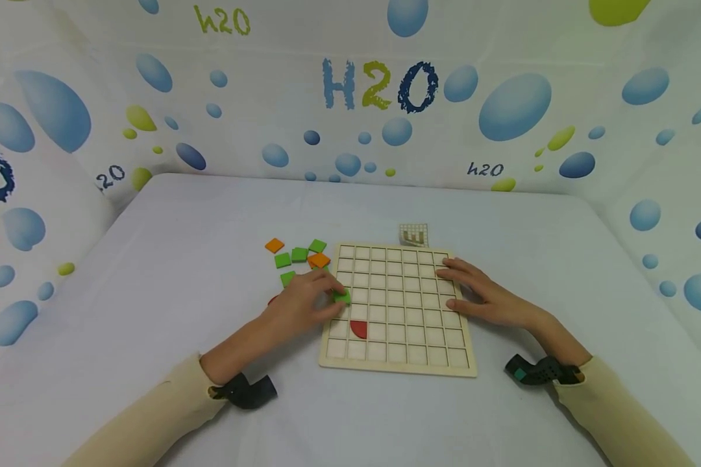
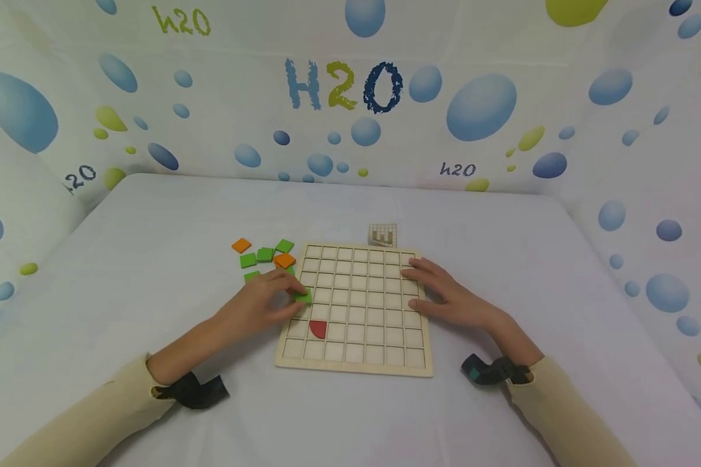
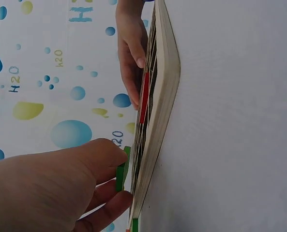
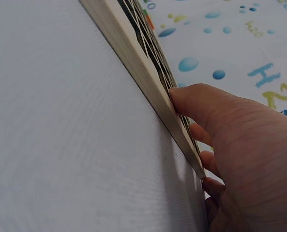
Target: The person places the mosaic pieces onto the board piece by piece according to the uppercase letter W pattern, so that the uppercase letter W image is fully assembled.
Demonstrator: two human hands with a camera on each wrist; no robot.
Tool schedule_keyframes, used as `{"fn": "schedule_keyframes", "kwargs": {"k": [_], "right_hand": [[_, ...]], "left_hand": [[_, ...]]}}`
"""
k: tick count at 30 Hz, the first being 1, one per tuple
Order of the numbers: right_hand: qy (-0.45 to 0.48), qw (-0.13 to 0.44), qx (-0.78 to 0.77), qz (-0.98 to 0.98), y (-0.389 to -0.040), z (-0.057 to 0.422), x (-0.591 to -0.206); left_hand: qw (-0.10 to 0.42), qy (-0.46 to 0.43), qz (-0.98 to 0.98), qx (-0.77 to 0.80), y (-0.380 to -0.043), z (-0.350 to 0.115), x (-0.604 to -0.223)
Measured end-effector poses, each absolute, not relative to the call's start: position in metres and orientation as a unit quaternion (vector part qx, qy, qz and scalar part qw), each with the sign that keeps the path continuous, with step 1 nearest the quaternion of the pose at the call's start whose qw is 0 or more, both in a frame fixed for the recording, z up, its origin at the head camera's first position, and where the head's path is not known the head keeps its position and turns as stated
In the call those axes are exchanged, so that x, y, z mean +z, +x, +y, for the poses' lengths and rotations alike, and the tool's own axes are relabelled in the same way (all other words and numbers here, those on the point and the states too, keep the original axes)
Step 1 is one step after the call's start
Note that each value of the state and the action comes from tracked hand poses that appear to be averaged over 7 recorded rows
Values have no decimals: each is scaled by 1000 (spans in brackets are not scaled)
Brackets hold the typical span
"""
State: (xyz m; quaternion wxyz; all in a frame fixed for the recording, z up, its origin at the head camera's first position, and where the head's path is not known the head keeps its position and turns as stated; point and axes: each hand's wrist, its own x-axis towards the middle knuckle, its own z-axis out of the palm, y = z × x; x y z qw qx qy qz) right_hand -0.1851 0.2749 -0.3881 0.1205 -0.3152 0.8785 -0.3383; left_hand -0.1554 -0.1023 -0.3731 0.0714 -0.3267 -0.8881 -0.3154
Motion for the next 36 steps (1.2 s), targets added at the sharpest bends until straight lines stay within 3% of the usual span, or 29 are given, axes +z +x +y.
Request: {"fn": "schedule_keyframes", "kwargs": {"k": [20,36], "right_hand": [[-306,124,-343,879,-186,274,-386],[-302,121,-337,884,-186,275,-387]], "left_hand": [[8,-381,-870,-312,-154,-103,-373],[3,-414,-857,-307,-155,-103,-375]]}}
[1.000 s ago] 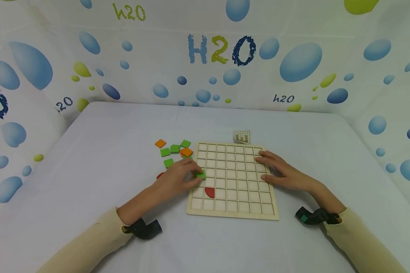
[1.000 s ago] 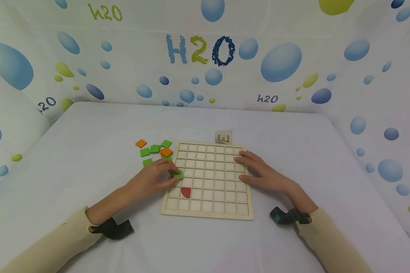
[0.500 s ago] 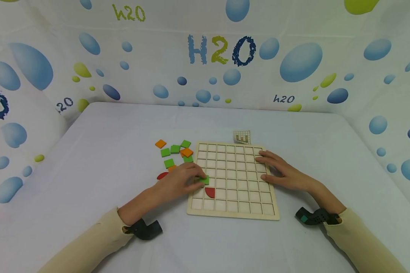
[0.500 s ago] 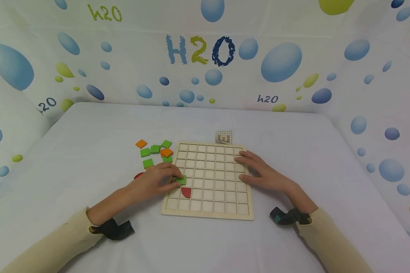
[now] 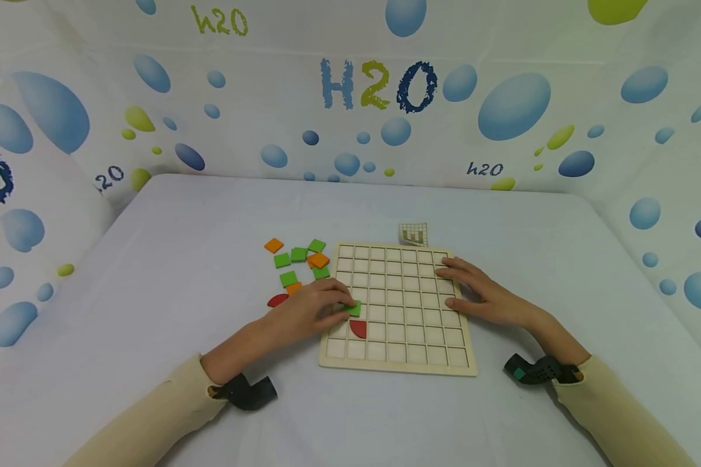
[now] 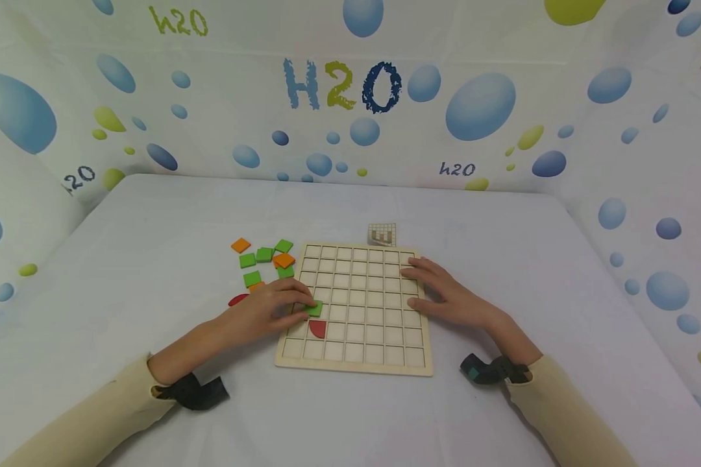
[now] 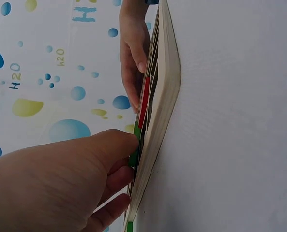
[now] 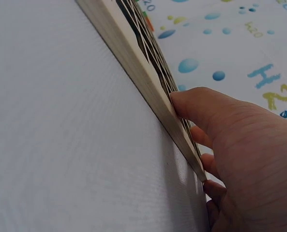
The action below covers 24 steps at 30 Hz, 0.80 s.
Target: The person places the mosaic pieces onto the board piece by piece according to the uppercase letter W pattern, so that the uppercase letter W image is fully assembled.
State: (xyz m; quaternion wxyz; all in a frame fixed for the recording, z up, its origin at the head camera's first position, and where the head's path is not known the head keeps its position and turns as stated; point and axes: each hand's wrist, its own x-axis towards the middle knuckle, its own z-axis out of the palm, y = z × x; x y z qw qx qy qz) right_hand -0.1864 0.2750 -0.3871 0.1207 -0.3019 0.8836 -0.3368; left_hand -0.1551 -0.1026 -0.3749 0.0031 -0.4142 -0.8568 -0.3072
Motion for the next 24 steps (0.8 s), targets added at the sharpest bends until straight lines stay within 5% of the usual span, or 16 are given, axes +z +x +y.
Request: {"fn": "schedule_keyframes", "kwargs": {"k": [24], "right_hand": [[-312,118,-339,879,-187,273,-383]], "left_hand": [[5,-446,-856,-262,-157,-104,-373]]}}
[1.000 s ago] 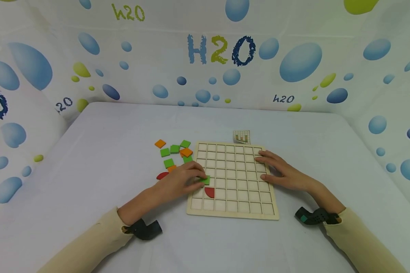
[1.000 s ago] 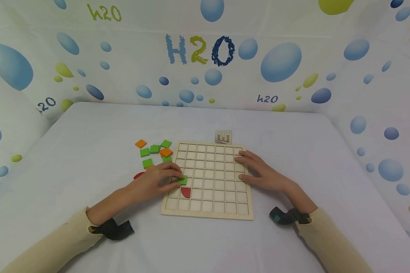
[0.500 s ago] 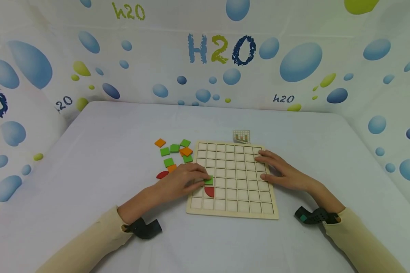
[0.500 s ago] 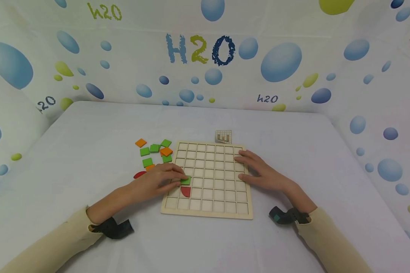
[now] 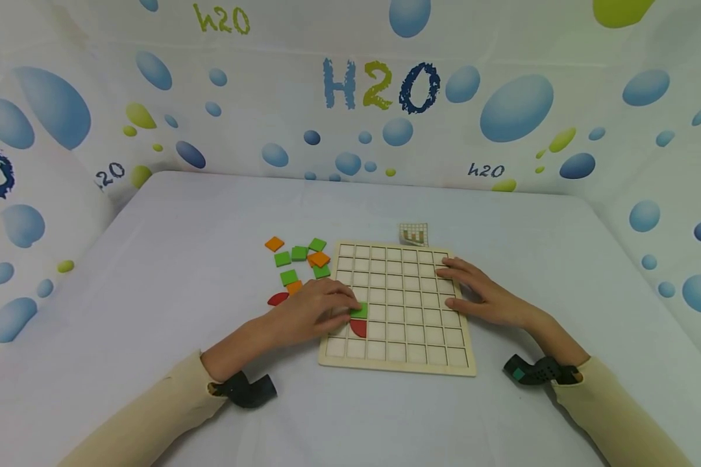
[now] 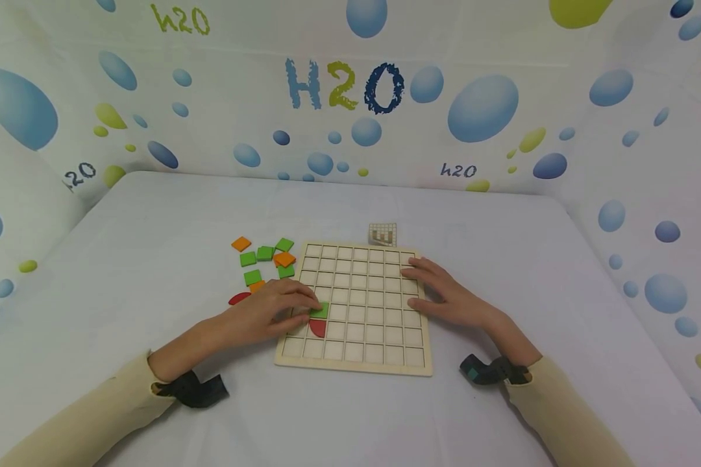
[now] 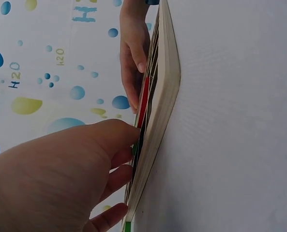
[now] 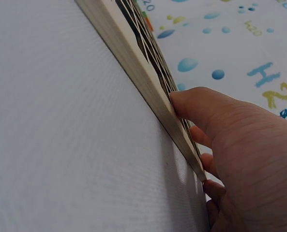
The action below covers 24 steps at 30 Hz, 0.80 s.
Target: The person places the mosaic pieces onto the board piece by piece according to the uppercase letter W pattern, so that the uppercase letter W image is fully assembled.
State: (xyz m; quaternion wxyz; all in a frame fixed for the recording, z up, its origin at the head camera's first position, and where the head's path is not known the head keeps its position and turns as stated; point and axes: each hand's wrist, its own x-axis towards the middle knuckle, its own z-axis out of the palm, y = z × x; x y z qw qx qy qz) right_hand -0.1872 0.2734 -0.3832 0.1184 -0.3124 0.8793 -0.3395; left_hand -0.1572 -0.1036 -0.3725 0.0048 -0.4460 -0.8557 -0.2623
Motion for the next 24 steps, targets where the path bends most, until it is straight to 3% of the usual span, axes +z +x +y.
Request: {"fn": "schedule_keyframes", "kwargs": {"k": [18,24], "right_hand": [[-308,134,-342,877,-194,279,-377],[-310,135,-341,877,-196,280,-376]], "left_hand": [[-3,-436,-848,-301,-160,-101,-359],[34,-407,-864,-294,-162,-100,-355]]}}
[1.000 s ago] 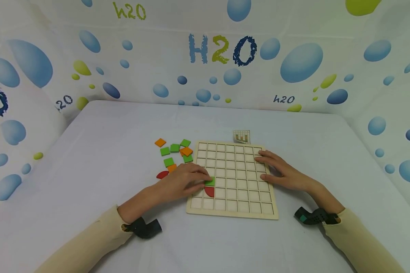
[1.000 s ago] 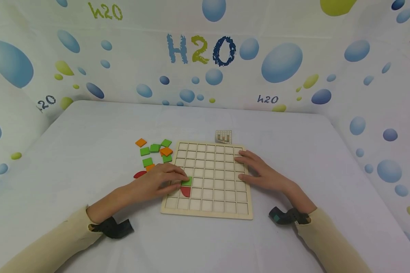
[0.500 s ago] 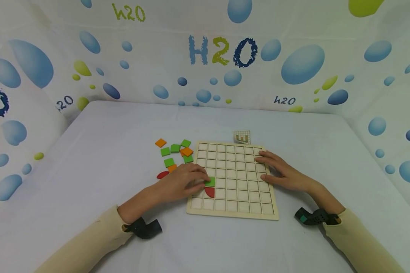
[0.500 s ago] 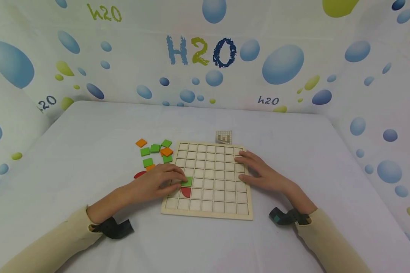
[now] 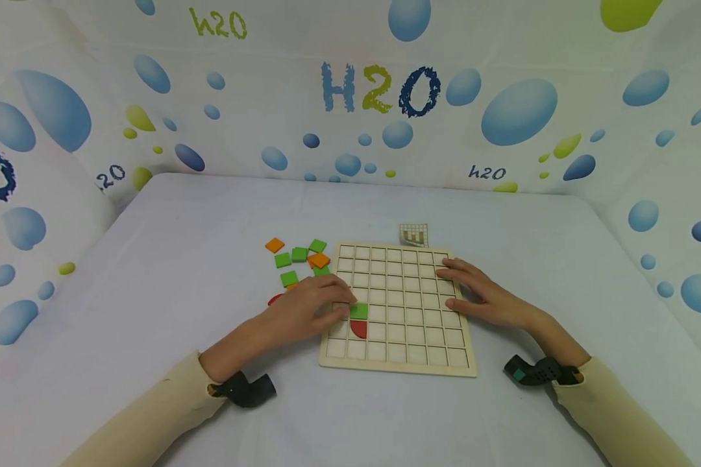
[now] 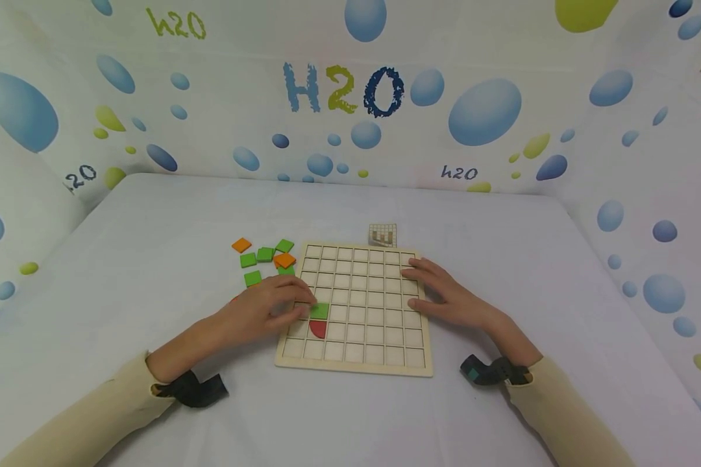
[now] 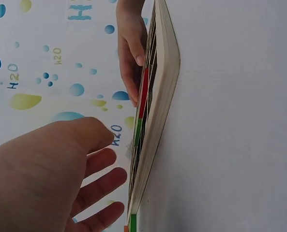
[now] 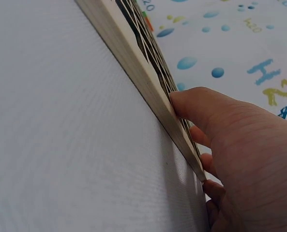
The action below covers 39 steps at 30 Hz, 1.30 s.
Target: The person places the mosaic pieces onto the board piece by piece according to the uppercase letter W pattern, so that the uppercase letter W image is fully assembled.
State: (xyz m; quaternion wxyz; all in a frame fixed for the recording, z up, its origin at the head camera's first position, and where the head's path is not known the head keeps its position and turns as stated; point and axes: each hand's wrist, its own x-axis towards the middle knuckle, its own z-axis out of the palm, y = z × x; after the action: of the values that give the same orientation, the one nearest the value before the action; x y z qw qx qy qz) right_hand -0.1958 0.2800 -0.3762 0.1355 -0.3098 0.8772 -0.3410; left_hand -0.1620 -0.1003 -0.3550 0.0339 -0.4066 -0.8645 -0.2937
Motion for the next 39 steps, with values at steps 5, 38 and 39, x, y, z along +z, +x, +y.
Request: {"fn": "schedule_keyframes", "kwargs": {"k": [5,38,39], "right_hand": [[-310,134,-343,876,-195,279,-376],[-309,126,-341,879,-191,278,-380],[-308,126,-341,879,-191,278,-380]], "left_hand": [[70,-337,-892,-292,-162,-102,-356],[18,-281,-929,-242,-181,-135,-346],[13,-279,-931,-234,-181,-137,-346]]}}
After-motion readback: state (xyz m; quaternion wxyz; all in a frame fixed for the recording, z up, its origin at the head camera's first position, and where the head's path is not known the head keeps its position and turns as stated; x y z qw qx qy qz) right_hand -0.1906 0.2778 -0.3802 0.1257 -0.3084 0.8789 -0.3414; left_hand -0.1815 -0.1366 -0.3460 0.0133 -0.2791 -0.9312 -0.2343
